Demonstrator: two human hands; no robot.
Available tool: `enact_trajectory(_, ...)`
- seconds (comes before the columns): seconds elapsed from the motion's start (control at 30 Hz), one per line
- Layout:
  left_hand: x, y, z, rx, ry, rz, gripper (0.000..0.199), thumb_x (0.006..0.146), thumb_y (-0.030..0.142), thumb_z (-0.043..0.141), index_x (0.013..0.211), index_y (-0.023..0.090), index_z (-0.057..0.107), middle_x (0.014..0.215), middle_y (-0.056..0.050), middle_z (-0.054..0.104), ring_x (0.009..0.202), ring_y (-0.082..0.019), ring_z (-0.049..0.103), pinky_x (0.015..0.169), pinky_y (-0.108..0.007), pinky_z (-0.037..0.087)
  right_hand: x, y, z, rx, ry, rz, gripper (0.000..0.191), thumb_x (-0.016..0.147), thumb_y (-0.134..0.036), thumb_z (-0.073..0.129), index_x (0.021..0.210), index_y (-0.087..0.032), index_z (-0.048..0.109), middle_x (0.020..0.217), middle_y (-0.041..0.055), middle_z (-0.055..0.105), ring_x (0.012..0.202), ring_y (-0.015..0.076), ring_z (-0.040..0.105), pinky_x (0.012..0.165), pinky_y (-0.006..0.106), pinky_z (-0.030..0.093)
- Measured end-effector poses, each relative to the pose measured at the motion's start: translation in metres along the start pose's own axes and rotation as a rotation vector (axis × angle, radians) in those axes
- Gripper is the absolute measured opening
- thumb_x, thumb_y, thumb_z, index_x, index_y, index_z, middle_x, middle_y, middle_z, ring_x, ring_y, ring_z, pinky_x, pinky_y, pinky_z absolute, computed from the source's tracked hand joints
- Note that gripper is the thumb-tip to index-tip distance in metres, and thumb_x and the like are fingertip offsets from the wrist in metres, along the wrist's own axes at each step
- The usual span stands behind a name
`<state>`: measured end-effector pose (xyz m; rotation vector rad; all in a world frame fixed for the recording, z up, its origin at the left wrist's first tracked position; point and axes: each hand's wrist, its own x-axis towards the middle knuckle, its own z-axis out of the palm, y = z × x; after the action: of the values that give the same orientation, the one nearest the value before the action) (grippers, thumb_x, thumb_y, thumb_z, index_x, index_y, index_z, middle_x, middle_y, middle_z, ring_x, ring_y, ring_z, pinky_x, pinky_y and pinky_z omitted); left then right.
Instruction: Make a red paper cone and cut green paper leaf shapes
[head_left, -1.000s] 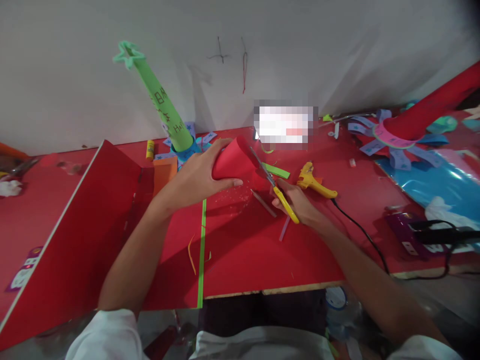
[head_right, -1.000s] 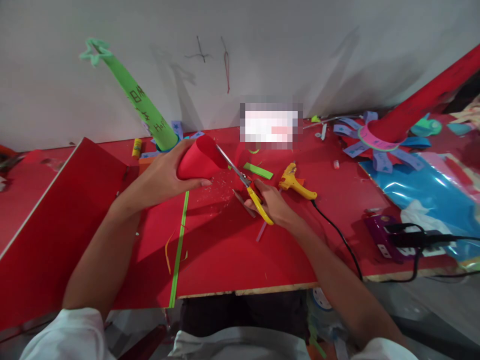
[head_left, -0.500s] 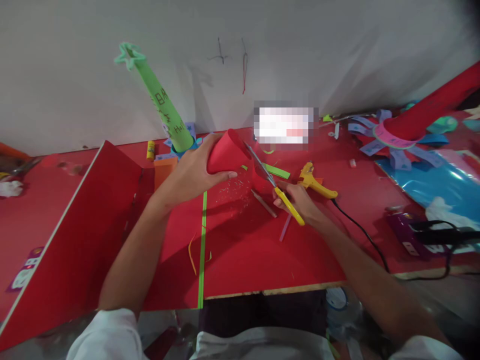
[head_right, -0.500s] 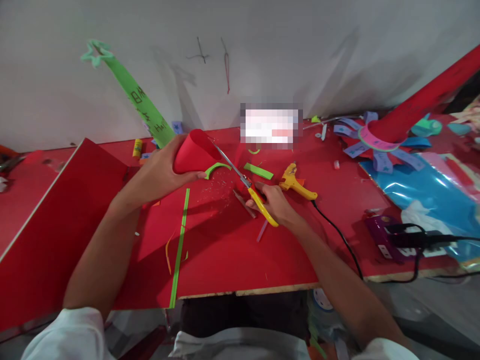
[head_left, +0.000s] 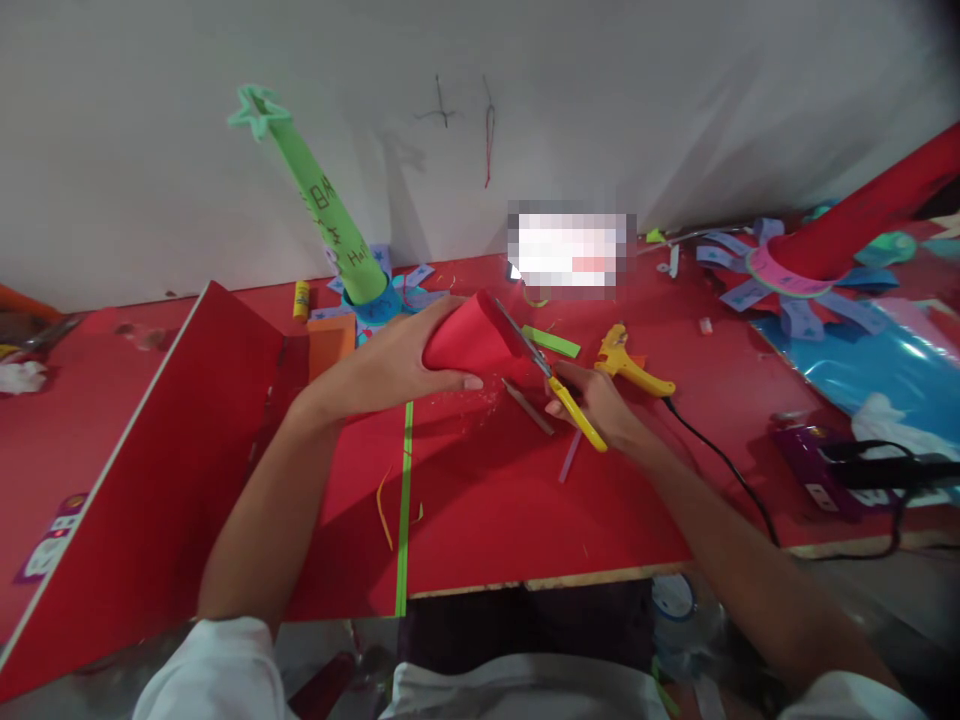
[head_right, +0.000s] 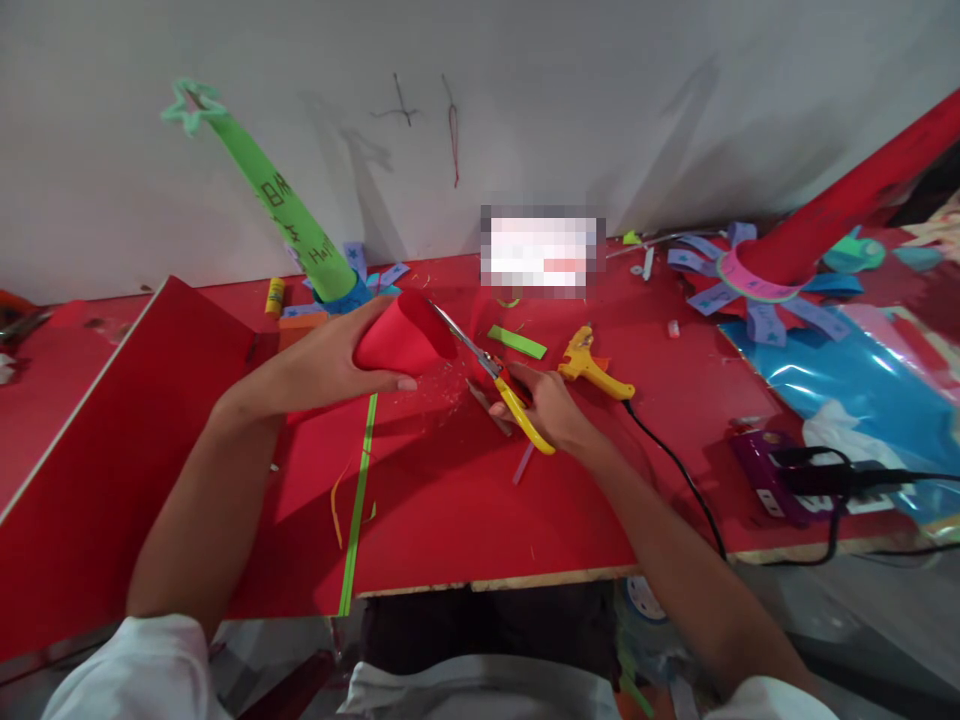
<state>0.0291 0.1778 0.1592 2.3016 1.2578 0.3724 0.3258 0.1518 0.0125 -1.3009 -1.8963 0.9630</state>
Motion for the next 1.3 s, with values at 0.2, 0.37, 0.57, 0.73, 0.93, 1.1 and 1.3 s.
enact_trajectory(0.2, -0.001, -0.003, -0.003, -0.182, -0.077, 0.019, 0.094, 0.081, 0.067, 0.083, 0.159, 0.025, 0.051, 0.141, -0.010, 0.071, 0.131, -0.037, 0.067, 0.113, -0.047, 0.054, 0.001, -0.006, 0.000, -0.019, 0.060, -0.017, 0.063, 0.075, -0.082, 0.070, 0.075, -0.024, 0.044, 0.062, -0.0037, 0.043, 0.061, 0.0139, 0.034, 0.056, 0.030, 0.028)
enact_trajectory(0.37, -0.003, -0.004, -0.006, -0.267, -0.154, -0.016, 0.079, 0.083, 0.063, 0.082, 0.147, 0.021, 0.059, 0.118, -0.008, 0.078, 0.117, -0.035, 0.071, 0.104, -0.048, 0.059, 0.002, -0.006, 0.001, -0.092, 0.082, -0.047, 0.066, 0.075, -0.086, 0.066, 0.074, -0.024, 0.044, 0.060, -0.0045, 0.042, 0.059, 0.0128, 0.031, 0.056, 0.030, 0.024)
enact_trajectory(0.57, -0.001, -0.003, -0.007, -0.319, -0.167, -0.024, 0.074, 0.080, 0.066, 0.083, 0.135, 0.020, 0.064, 0.116, -0.008, 0.077, 0.113, -0.033, 0.072, 0.098, -0.047, 0.063, 0.002, -0.007, 0.001, -0.146, 0.109, -0.037, 0.070, 0.075, -0.091, 0.062, 0.069, -0.025, 0.038, 0.057, -0.0050, 0.038, 0.057, 0.0116, 0.028, 0.054, 0.030, 0.022)
enact_trajectory(0.73, -0.002, -0.003, -0.007, -0.393, -0.193, -0.044, 0.065, 0.081, 0.060, 0.084, 0.128, 0.020, 0.064, 0.119, -0.008, 0.078, 0.114, -0.032, 0.072, 0.098, -0.046, 0.062, 0.003, -0.007, -0.001, -0.167, 0.131, -0.032, 0.074, 0.072, -0.093, 0.064, 0.066, -0.024, 0.038, 0.054, -0.0054, 0.035, 0.056, 0.0109, 0.027, 0.054, 0.030, 0.022)
enact_trajectory(0.93, -0.001, -0.010, -0.007, -0.454, -0.224, -0.018, 0.052, 0.083, 0.050, 0.085, 0.122, 0.021, 0.067, 0.120, -0.007, 0.079, 0.116, -0.033, 0.071, 0.101, -0.051, 0.061, 0.005, -0.002, -0.002, -0.168, 0.105, -0.053, 0.068, 0.076, -0.088, 0.065, 0.072, -0.024, 0.042, 0.058, -0.0050, 0.040, 0.056, 0.0115, 0.029, 0.055, 0.030, 0.023)
enact_trajectory(1.1, -0.001, -0.014, -0.003, -0.483, -0.318, -0.032, 0.062, 0.082, 0.053, 0.085, 0.133, 0.023, 0.067, 0.122, -0.006, 0.079, 0.110, -0.032, 0.075, 0.094, -0.046, 0.064, 0.004, 0.003, -0.001, -0.213, 0.062, -0.040, 0.058, 0.078, -0.078, 0.068, 0.084, -0.024, 0.048, 0.066, -0.0018, 0.051, 0.059, 0.0148, 0.038, 0.058, 0.030, 0.025)
enact_trajectory(1.3, -0.001, -0.021, -0.001, -0.451, -0.410, -0.008, 0.064, 0.085, 0.054, 0.083, 0.138, 0.023, 0.066, 0.125, -0.006, 0.079, 0.109, -0.031, 0.076, 0.092, -0.042, 0.065, 0.002, 0.006, -0.001, -0.246, 0.032, -0.025, 0.052, 0.077, -0.070, 0.072, 0.088, -0.024, 0.048, 0.074, 0.0008, 0.057, 0.063, 0.0167, 0.043, 0.061, 0.030, 0.029)
